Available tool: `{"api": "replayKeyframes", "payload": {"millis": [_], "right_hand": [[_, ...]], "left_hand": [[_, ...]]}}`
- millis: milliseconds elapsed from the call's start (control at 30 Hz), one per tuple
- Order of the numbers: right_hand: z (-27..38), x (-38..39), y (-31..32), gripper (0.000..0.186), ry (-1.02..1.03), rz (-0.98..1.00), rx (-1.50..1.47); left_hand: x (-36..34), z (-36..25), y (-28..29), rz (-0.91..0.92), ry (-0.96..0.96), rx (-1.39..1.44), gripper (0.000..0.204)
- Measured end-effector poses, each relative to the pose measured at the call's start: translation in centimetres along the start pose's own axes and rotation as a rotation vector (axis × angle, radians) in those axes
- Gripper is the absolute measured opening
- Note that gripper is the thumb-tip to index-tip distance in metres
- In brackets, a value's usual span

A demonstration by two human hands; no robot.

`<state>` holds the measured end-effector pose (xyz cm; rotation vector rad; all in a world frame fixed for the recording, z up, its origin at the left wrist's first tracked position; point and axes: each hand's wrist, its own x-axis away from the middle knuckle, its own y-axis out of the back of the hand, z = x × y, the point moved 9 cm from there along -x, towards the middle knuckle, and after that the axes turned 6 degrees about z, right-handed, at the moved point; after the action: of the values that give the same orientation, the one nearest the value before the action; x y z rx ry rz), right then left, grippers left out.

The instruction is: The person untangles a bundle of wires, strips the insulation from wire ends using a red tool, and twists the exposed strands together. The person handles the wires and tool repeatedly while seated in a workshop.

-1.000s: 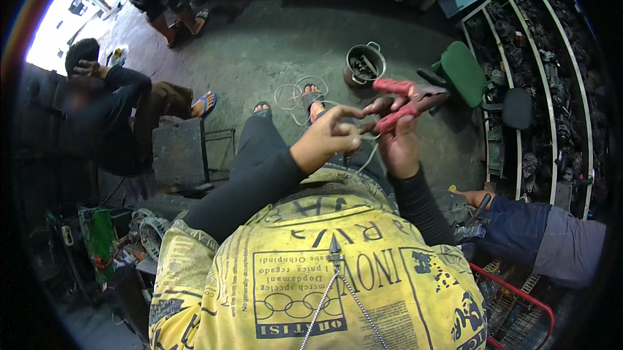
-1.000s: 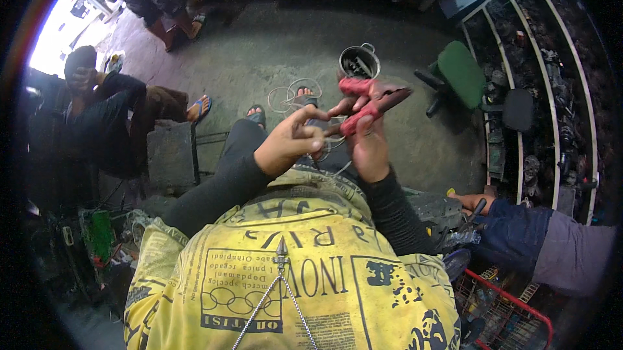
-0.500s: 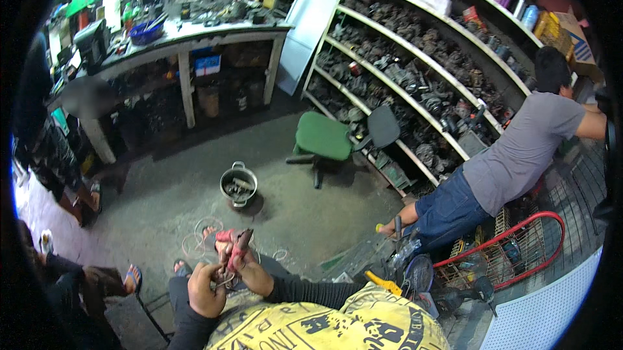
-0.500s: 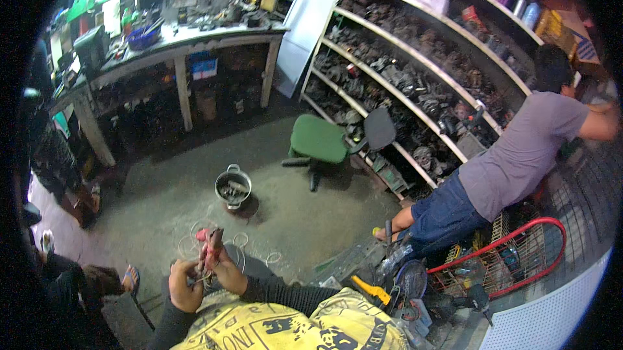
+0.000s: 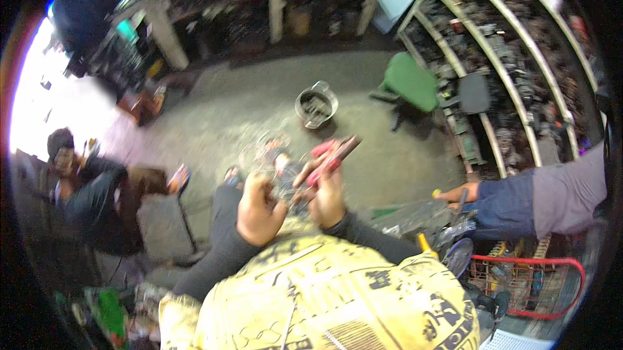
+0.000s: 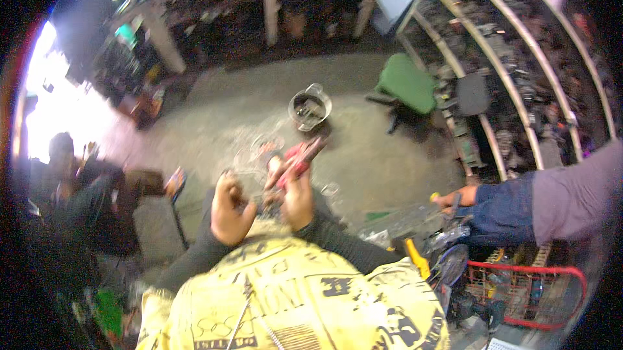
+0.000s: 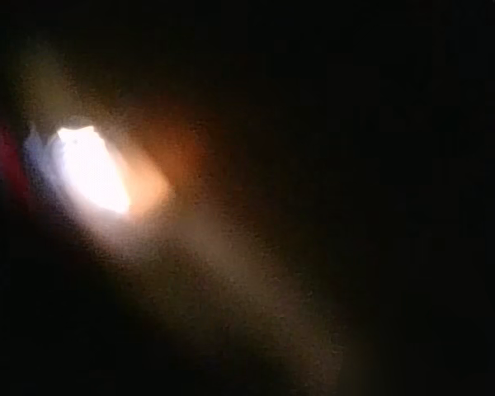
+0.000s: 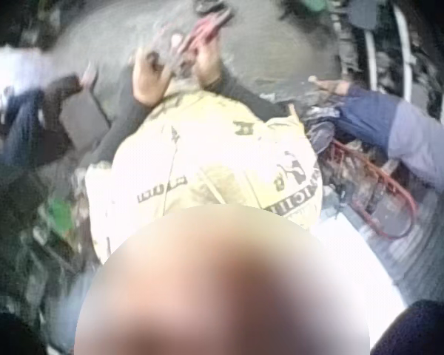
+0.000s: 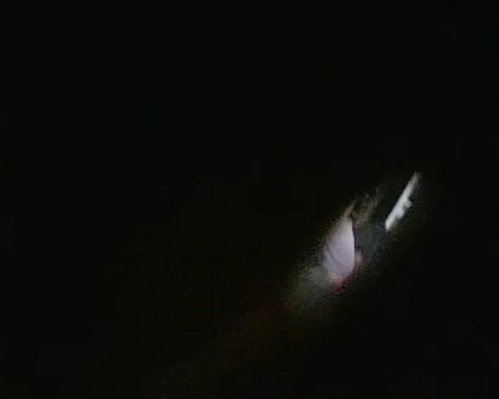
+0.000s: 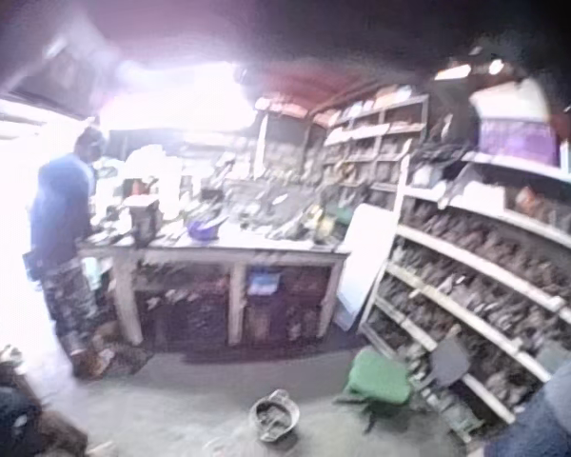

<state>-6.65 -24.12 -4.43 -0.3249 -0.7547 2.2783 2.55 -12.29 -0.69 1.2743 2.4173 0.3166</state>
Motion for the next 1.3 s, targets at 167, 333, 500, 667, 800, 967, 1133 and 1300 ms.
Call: {"api": "replayKeyframes", "payload": {"millis": [167, 333, 500, 667, 800, 967, 1133, 1300], "right_hand": [[0.2, -0.1, -2.2, 0.046, -0.039, 0.215, -0.036], [-0.3, -0.6, -2.5, 0.048, -0.155, 0.286, -0.041], [-0.5, -0.6, -2.9, 0.055, -0.118, 0.391, 0.085], [0.5, -1.1, -4.4, 0.055, 0.058, 0.499, 0.358], [0.4, -1.4, -4.9, 0.044, -0.114, 0.507, 0.329], [0.4, -2.6, -5.9, 0.047, -0.256, 0.532, 0.286], [-0.6, -2.9, -6.6, 0.039, -0.421, 0.594, 0.137], [-1.2, -3.2, -6.0, 0.034, -0.407, 0.380, 0.003]], "left_hand": [[0.0, -0.8, 0.8, 0.004, -0.013, 0.057, 0.025], [0.0, 1.2, -0.3, 0.057, 0.309, 0.580, 0.020], [-1.0, 0.1, 0.1, 0.241, 0.191, 0.360, 0.024], [-1.5, -0.4, -0.9, 0.541, 0.185, 0.176, 0.021], [-2.3, -0.9, -0.1, 0.614, 0.184, 0.315, 0.019], [-3.4, -1.7, 1.2, 0.511, 0.124, 0.512, 0.020], [-3.9, -4.3, 2.6, 0.399, -0.252, 0.170, 0.021], [-3.9, -4.6, 3.1, 0.303, -0.312, 0.102, 0.020]]}}
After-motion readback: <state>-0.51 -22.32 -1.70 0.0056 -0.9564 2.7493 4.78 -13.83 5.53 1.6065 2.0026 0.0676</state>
